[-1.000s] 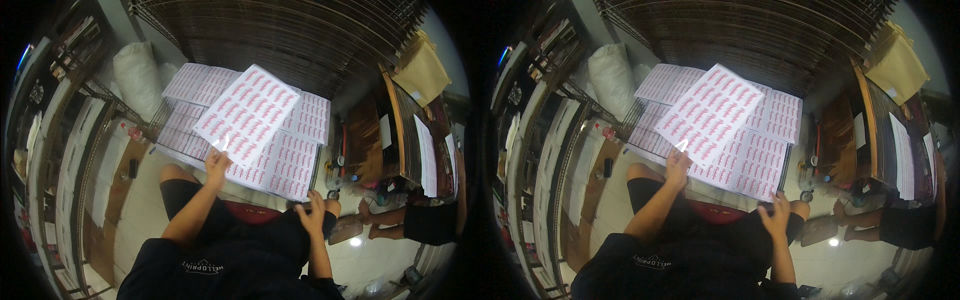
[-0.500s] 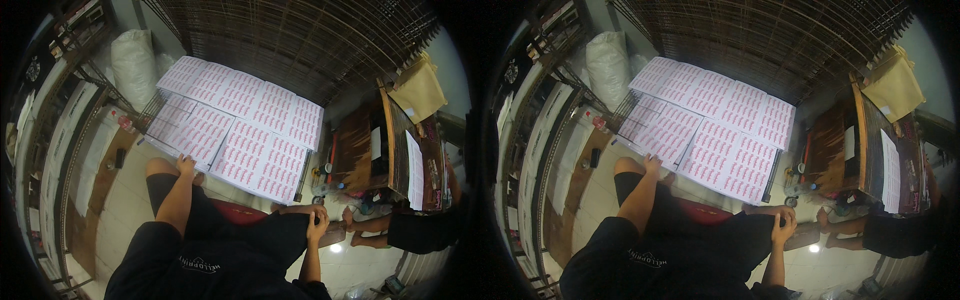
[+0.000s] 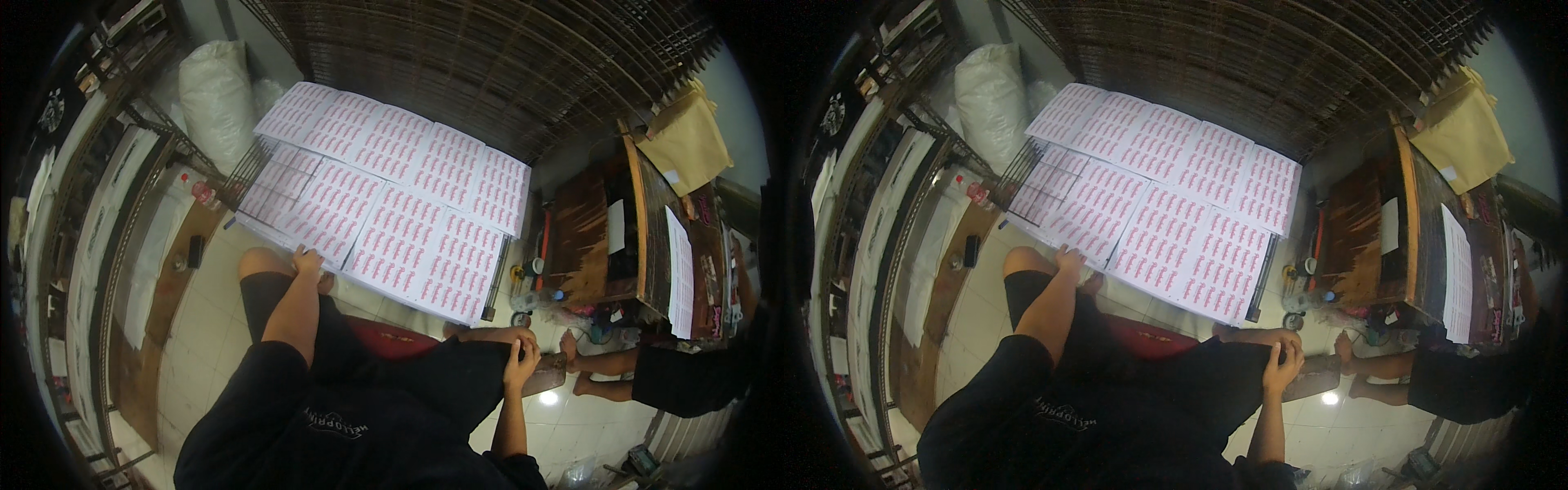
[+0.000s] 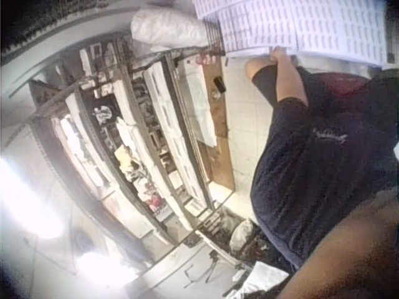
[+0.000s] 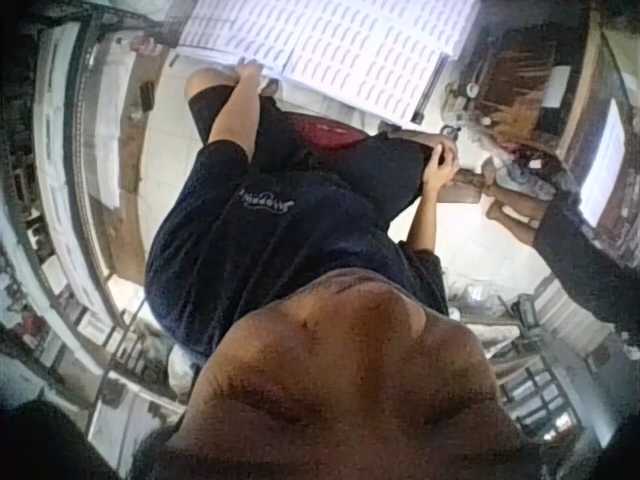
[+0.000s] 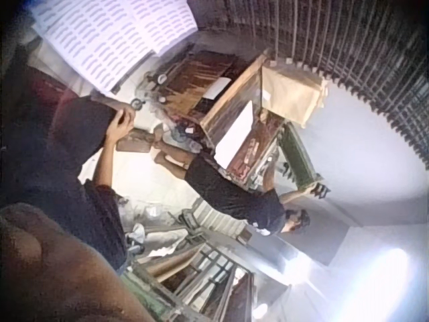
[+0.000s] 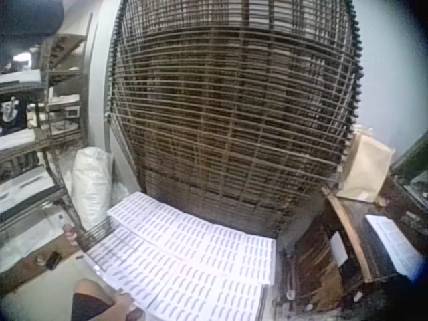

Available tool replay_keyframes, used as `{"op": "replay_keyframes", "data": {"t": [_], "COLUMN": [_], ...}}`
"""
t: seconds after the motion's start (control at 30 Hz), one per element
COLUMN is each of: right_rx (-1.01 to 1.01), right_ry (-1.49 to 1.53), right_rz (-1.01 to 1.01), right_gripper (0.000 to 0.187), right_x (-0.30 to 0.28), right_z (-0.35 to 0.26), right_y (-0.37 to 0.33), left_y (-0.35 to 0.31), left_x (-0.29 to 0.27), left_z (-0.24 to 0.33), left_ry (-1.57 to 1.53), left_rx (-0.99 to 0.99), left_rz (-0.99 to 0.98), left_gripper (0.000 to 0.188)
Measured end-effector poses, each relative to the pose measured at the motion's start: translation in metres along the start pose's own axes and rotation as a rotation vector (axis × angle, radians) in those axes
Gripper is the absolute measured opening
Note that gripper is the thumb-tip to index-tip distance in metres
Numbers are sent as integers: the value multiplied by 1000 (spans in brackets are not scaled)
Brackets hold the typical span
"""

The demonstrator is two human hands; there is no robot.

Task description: The person repeatedly picks up sheets of printed paper from a drying rack and hands them to a coworker across a table. The coworker stacks the sheets. The camera wearer continues this repetitive transfer of paper sheets throughout the clip.

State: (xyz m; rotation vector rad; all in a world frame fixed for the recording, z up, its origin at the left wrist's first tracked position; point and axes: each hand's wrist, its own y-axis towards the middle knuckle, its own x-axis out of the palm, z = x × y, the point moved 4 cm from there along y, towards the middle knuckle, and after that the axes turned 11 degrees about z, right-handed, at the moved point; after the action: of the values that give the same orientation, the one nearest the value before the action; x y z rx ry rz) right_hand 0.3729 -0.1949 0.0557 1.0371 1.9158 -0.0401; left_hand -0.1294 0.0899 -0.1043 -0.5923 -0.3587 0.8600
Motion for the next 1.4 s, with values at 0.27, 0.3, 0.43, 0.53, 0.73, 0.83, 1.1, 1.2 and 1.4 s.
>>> {"op": "replay_keyframes", "data": {"t": [0.27, 0.3, 0.43, 0.53, 0.73, 0.83, 1.1, 1.2, 1.4], "right_rx": [22, 33, 59, 60, 50, 58, 29, 50, 51], "right_ry": [-5, -5, 9, 18, 4, -4, 40, -4, -3], "right_rz": [-2, -10, -24, -25, -26, -17, -47, -7, -3], "right_gripper": [31, 32, 31, 31, 31, 31, 30, 30, 30], "right_x": [2, 2, 2, 1, 1, 0, 6, -3, 0], "right_z": [-2, 0, -4, -3, -2, 1, -8, 1, 0], "right_y": [-2, -2, -2, -1, 0, -1, 3, -1, -1], "left_y": [21, 22, 29, 32, 31, 26, 118, 52, 24], "left_x": [0, 0, -1, -2, -5, -5, -37, -5, -5], "left_z": [-13, -14, -20, -21, -23, -29, -73, -53, -28], "left_ry": [67, 76, 22, 123, 214, 381, 482, 430, 471], "left_rx": [20, 13, -37, -8, 29, -30, -33, -90, -68], "left_rz": [6, 13, 53, 13, 29, 104, -47, 76, 121], "left_gripper": [59, 61, 63, 63, 54, 45, 29, 26, 21]}}
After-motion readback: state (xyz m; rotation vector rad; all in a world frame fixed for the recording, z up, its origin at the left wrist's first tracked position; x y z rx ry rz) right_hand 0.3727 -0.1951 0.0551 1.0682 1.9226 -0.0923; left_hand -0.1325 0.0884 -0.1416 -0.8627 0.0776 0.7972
